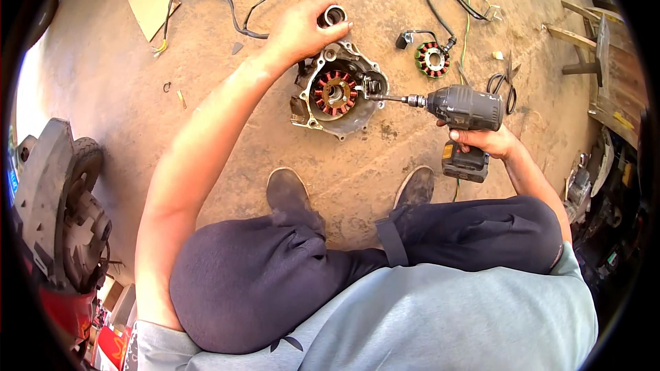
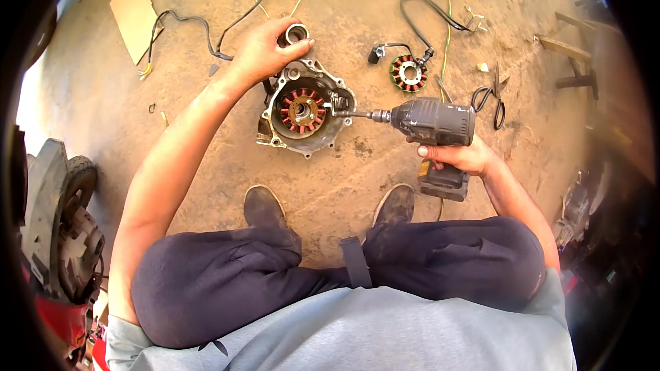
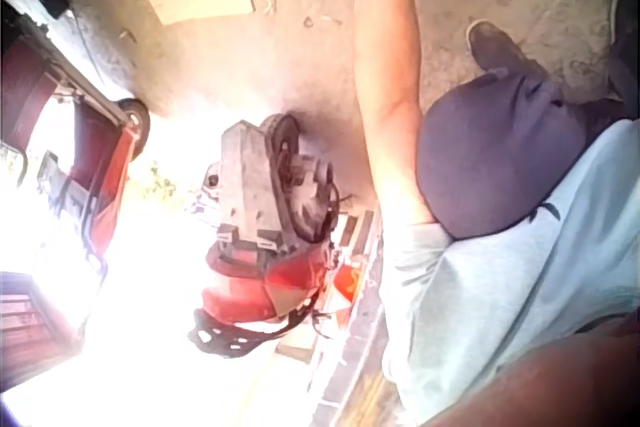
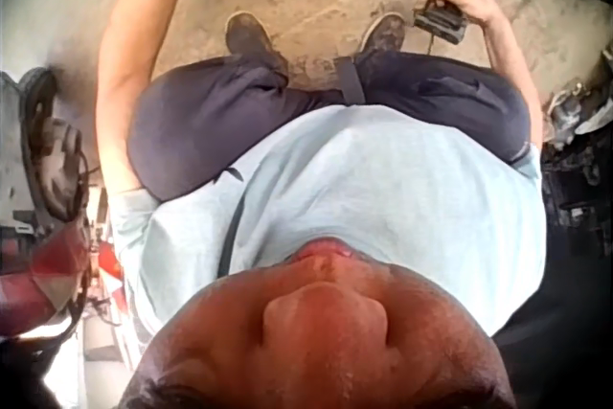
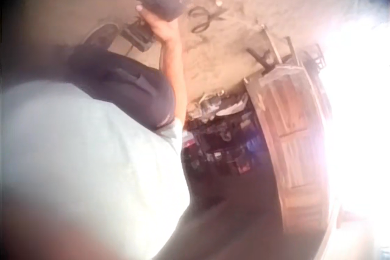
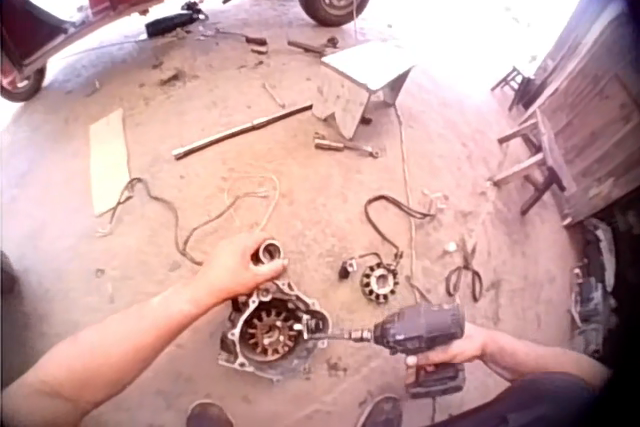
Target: The person assembles an engine component, first by hand and then using an electric impact driver to secure parts. They then put on work gloves and continue to assemble and inspect the metal casing and internal gears.
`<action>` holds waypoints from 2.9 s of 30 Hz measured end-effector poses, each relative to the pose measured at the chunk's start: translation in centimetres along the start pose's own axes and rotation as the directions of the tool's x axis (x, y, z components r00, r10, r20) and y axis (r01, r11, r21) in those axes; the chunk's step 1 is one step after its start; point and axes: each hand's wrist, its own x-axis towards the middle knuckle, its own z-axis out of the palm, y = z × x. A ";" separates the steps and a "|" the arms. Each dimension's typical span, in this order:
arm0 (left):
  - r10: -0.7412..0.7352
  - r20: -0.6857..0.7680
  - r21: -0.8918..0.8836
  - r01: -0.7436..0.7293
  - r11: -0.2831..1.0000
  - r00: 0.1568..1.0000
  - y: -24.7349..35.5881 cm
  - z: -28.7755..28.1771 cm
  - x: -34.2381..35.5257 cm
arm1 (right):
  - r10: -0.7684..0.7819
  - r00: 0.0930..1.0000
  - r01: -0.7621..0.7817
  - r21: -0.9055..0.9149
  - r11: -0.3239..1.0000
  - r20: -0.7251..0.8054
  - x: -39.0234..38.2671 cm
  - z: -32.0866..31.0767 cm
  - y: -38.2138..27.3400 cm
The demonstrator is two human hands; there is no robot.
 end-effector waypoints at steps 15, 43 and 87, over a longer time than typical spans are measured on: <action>-0.043 -0.010 0.039 0.043 0.998 0.999 0.2 -0.1 -1.1 | -0.093 0.988 0.078 -0.122 0.989 -0.123 -1.1 -1.2 0.2; -0.325 0.030 0.118 0.319 0.940 0.945 -0.1 -2.7 -3.5 | -0.158 0.981 0.194 0.609 0.769 -0.113 -1.7 0.6 8.3; -0.274 -0.047 0.110 0.278 0.954 0.961 -0.8 -2.3 -0.9 | -0.397 0.911 0.133 -0.991 0.028 0.111 9.7 6.9 -12.6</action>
